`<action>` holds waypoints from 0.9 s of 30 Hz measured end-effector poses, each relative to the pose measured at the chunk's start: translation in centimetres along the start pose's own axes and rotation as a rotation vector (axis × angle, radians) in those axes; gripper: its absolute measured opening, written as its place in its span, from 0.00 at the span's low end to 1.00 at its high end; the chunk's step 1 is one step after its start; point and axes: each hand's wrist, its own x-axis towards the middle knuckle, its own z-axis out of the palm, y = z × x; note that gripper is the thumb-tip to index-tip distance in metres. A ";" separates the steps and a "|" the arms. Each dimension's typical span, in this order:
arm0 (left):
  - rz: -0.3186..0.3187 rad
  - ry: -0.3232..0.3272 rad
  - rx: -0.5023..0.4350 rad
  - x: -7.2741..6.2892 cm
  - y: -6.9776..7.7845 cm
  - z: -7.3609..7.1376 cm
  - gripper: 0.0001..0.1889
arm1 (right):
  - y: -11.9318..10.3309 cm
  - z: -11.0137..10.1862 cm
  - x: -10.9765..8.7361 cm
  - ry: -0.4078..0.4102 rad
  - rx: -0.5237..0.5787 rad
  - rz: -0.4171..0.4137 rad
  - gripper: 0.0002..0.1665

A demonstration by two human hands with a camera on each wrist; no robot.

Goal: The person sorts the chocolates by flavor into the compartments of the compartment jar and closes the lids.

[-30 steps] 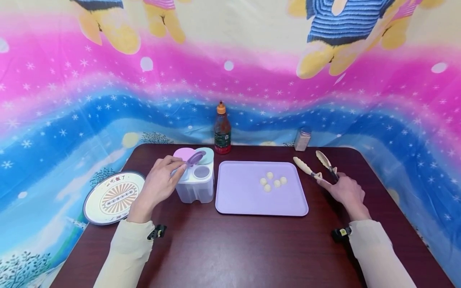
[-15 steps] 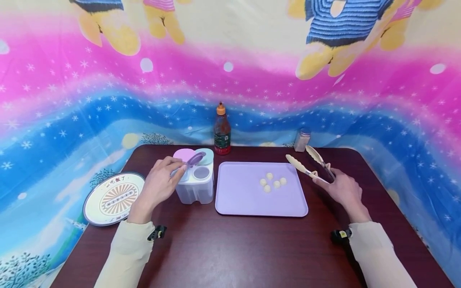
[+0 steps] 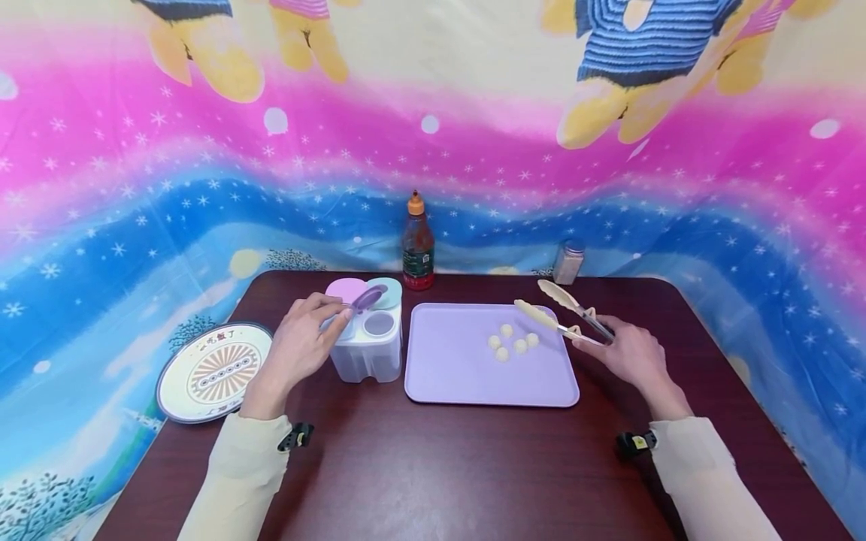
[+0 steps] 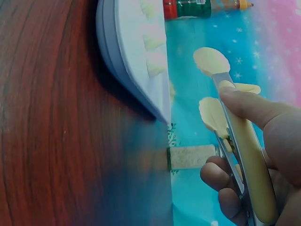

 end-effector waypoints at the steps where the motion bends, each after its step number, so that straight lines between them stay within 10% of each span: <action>1: -0.001 0.001 0.000 0.0 0.0 0.0 0.27 | -0.1 0.0 0.0 -0.005 0.001 -0.008 0.53; 27: -0.010 -0.011 0.008 0.0 0.0 0.0 0.26 | -2.4 0.5 0.6 -0.120 -0.060 -0.090 0.44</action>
